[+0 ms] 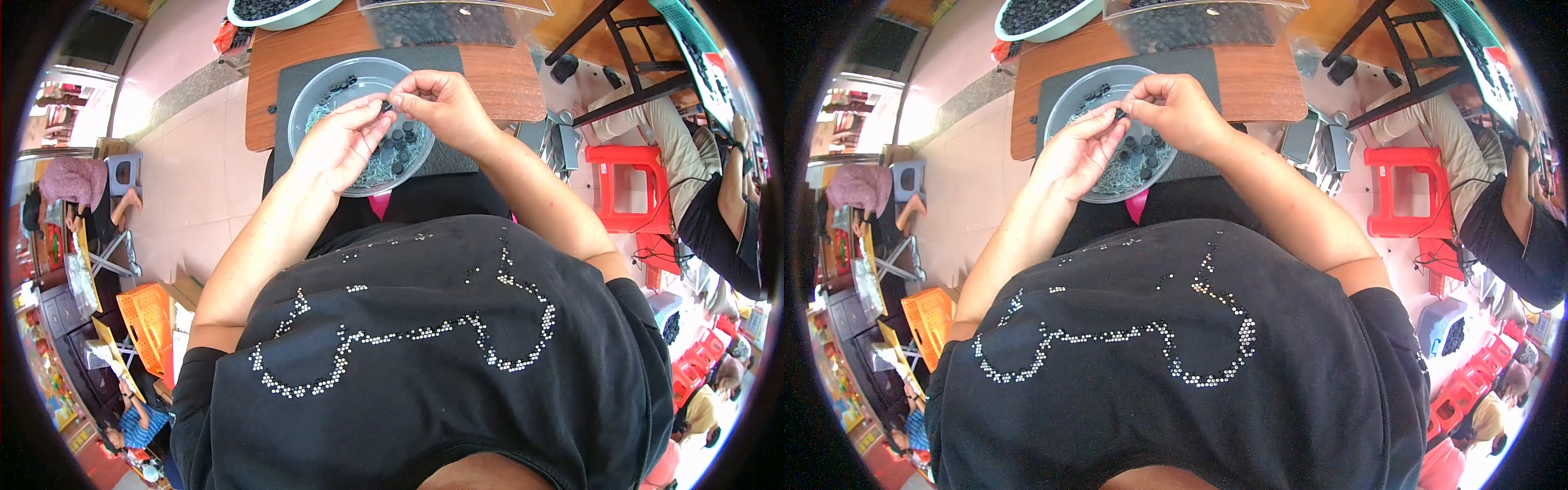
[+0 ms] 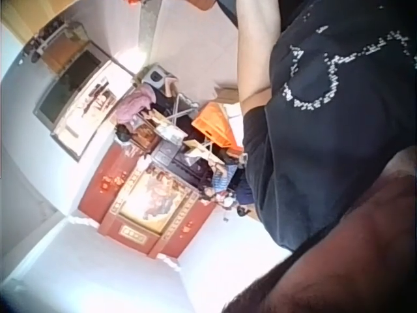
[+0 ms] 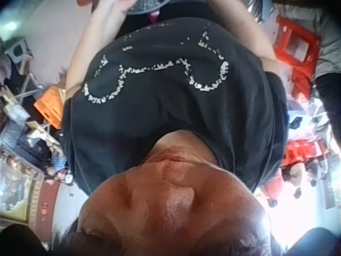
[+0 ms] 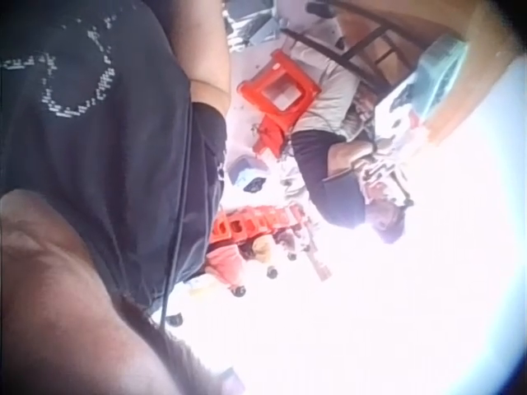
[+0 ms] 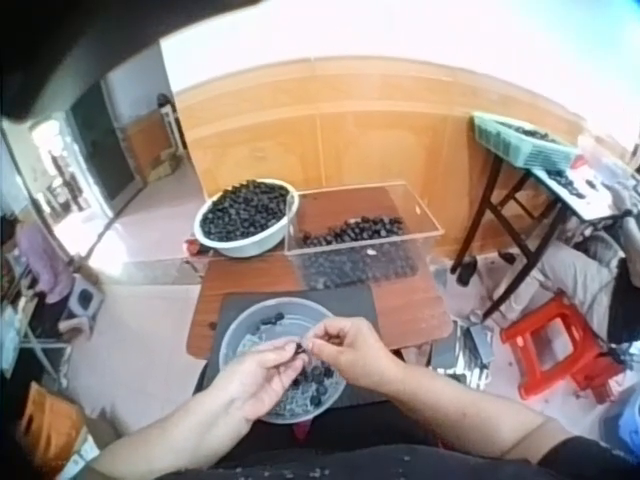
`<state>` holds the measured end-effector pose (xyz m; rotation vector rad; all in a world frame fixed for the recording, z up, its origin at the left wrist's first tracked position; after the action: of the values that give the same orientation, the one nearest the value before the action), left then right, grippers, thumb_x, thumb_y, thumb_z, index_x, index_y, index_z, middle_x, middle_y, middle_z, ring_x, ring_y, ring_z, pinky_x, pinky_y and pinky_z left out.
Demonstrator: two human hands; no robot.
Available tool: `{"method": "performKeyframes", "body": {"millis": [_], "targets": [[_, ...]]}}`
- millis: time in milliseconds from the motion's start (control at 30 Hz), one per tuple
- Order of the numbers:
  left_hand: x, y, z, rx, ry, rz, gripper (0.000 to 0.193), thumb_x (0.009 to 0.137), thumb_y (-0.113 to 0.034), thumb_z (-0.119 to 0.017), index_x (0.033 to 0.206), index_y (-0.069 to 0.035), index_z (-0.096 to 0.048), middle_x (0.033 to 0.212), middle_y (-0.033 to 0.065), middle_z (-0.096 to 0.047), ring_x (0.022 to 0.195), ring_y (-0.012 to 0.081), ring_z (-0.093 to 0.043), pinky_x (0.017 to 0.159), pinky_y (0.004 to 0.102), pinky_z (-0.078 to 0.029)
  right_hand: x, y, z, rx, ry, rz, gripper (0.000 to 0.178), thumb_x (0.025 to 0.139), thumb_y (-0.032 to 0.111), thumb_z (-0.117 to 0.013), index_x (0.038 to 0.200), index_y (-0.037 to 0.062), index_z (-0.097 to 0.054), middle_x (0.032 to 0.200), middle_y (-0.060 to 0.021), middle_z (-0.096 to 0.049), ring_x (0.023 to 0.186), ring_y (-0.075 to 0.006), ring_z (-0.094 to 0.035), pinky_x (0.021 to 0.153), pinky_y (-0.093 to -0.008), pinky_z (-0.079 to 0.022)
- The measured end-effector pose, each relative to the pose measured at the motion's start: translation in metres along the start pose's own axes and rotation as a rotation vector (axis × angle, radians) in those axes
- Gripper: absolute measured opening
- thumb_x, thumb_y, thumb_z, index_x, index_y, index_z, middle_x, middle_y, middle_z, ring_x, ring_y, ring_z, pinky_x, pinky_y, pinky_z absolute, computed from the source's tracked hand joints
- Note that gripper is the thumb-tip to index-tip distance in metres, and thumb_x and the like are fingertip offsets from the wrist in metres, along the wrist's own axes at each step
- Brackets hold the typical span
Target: The person assembles small plastic parts by hand, inserting metal pins into them.
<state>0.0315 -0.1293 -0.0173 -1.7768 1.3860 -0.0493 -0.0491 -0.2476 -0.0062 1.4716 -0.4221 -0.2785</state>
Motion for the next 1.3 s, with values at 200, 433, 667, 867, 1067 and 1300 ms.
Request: {"method": "performKeyframes", "body": {"millis": [200,433,667,867,1067,1300], "targets": [[-0.002,0.005,0.0,-0.059,0.009,0.048,0.018,0.089,-0.006,-0.055,0.104,0.005,-0.055,0.1,0.0122,-0.058,0.092,0.0182,-0.059,0.085,0.0258,-0.052,-0.007,0.024,-0.001,-0.325,-0.098,0.148,0.01,0.083,0.01,-0.065,0.086,0.0005,-0.065,0.076,-0.0028,-0.064,0.065,-0.008,-0.055,0.059,-0.0234,-0.046],[0.001,0.007,-0.001,-0.132,0.05,0.049,0.015,0.091,-0.009,-0.054,0.1,0.002,-0.056,0.097,0.0102,-0.058,0.09,0.0162,-0.058,0.084,0.0266,-0.052,-0.012,0.041,-0.004,-0.433,-0.153,0.326,0.008,0.079,0.009,-0.066,0.083,0.0026,-0.066,0.075,-0.0131,-0.063,0.066,-0.0233,-0.062,0.059,-0.0308,-0.048],[0.002,0.007,-0.001,-0.146,0.069,0.057,0.017,0.091,-0.01,-0.055,0.101,0.002,-0.057,0.097,0.0092,-0.059,0.089,0.0149,-0.058,0.081,0.0247,-0.053,-0.011,0.039,-0.002,-0.372,-0.147,0.233,0.01,0.08,0.01,-0.065,0.084,0.0016,-0.067,0.073,-0.0107,-0.064,0.064,-0.0159,-0.061,0.059,-0.028,-0.048],[0.001,0.005,-0.006,-0.15,0.134,0.064,0.017,0.089,-0.01,-0.057,0.101,0.003,-0.057,0.094,0.0089,-0.06,0.083,0.0166,-0.061,0.076,0.0232,-0.054,-0.009,0.035,-0.001,-0.269,-0.141,0.154,0.01,0.081,0.011,-0.065,0.084,0.0014,-0.067,0.071,-0.0099,-0.065,0.063,-0.0123,-0.06,0.059,-0.0266,-0.048],[-0.002,0.006,-0.014,-0.173,0.185,0.088,0.016,0.09,-0.011,-0.056,0.102,0.0,-0.056,0.095,0.0088,-0.06,0.083,0.0161,-0.061,0.075,0.0225,-0.054,-0.016,0.049,-0.005,-0.429,-0.209,0.42,0.006,0.078,0.007,-0.065,0.08,0.0021,-0.066,0.073,-0.0113,-0.063,0.065,-0.0217,-0.062,0.059,-0.0293,-0.049],[-0.004,0.006,-0.014,-0.159,0.186,0.082,0.018,0.092,-0.019,-0.055,0.096,-0.001,-0.058,0.089,0.0047,-0.06,0.079,0.0105,-0.058,0.072,0.0194,-0.052,-0.019,0.056,-0.009,-0.431,-0.211,0.526,0.005,0.076,0.007,-0.065,0.081,0.004,-0.066,0.072,-0.0105,-0.062,0.066,-0.0256,-0.062,0.058,-0.0315,-0.049]]}}
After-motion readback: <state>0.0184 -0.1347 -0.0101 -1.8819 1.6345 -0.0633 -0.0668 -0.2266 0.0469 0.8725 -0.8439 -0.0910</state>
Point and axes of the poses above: each hand's wrist, its own x-axis towards the middle knuckle, its own z-axis out of the back of the hand, y = z × x, the point moved 6 cm from there along x, towards the middle knuckle
